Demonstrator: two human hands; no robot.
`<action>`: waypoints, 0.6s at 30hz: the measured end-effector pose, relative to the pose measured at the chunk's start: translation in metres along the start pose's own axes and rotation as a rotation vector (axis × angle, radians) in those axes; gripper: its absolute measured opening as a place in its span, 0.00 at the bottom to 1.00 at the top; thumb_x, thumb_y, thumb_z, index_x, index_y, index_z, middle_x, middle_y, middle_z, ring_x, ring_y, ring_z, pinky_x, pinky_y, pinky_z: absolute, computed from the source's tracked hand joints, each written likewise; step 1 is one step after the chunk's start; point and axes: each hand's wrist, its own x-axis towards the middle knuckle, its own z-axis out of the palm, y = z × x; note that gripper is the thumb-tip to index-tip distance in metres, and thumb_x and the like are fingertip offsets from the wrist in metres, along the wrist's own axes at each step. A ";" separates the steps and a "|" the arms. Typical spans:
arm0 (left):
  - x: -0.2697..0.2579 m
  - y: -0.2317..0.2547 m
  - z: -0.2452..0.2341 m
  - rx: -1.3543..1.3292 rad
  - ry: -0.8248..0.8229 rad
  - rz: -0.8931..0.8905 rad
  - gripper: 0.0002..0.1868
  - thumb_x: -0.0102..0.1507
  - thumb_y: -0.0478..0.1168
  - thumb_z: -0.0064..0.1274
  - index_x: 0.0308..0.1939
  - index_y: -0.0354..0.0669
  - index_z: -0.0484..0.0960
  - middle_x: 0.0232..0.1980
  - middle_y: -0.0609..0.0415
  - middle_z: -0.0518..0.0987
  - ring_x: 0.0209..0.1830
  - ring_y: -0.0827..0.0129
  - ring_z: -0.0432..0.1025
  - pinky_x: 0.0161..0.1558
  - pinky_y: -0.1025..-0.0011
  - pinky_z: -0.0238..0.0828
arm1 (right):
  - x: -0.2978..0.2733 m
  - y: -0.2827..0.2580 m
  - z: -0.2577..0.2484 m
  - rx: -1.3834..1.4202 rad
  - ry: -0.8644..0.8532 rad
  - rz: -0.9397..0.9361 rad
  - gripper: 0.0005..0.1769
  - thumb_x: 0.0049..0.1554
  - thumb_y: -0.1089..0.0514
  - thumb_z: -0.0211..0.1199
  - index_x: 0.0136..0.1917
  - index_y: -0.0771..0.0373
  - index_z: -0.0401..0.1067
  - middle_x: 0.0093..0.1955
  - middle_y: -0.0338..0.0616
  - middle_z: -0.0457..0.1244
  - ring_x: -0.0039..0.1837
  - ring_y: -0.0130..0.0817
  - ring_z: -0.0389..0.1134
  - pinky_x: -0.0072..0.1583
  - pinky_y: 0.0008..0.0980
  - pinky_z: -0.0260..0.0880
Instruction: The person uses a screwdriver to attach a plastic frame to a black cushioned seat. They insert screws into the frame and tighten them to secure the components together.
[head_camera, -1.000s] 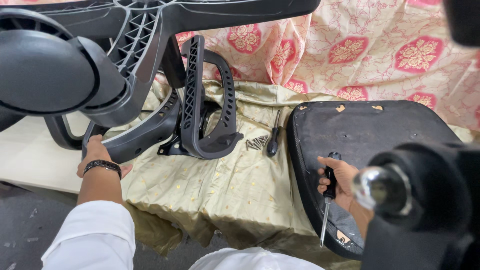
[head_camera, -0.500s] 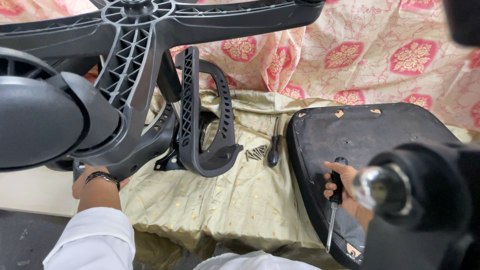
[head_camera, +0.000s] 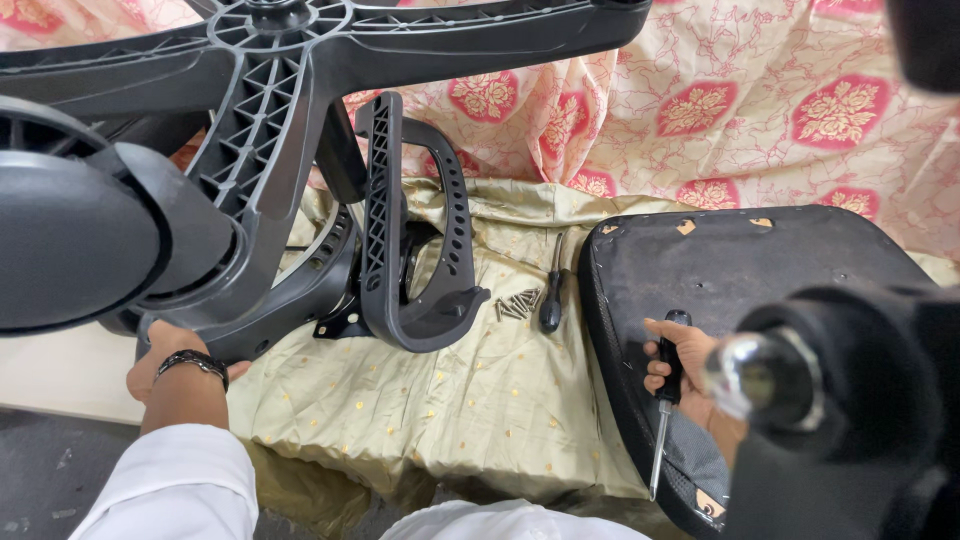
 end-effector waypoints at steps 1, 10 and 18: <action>0.000 0.001 -0.003 0.000 0.009 0.007 0.23 0.63 0.45 0.50 0.54 0.27 0.74 0.55 0.36 0.78 0.46 0.51 0.82 0.38 0.55 0.82 | -0.001 0.001 0.000 -0.011 0.006 0.014 0.13 0.58 0.55 0.64 0.43 0.60 0.61 0.33 0.41 0.58 0.29 0.27 0.52 0.31 0.30 0.54; -0.001 0.008 -0.032 -0.025 0.056 0.085 0.22 0.57 0.39 0.55 0.52 0.27 0.75 0.53 0.40 0.76 0.46 0.49 0.80 0.37 0.48 0.80 | -0.014 0.009 -0.001 0.006 -0.028 0.023 0.13 0.57 0.55 0.65 0.42 0.58 0.61 0.33 0.40 0.58 0.29 0.26 0.51 0.32 0.30 0.54; -0.016 0.002 -0.072 -0.027 0.001 0.089 0.23 0.57 0.39 0.55 0.53 0.27 0.77 0.58 0.39 0.75 0.51 0.45 0.82 0.39 0.54 0.81 | -0.017 0.019 -0.013 -0.021 -0.025 0.096 0.14 0.58 0.53 0.65 0.41 0.59 0.62 0.33 0.38 0.58 0.29 0.26 0.51 0.32 0.29 0.52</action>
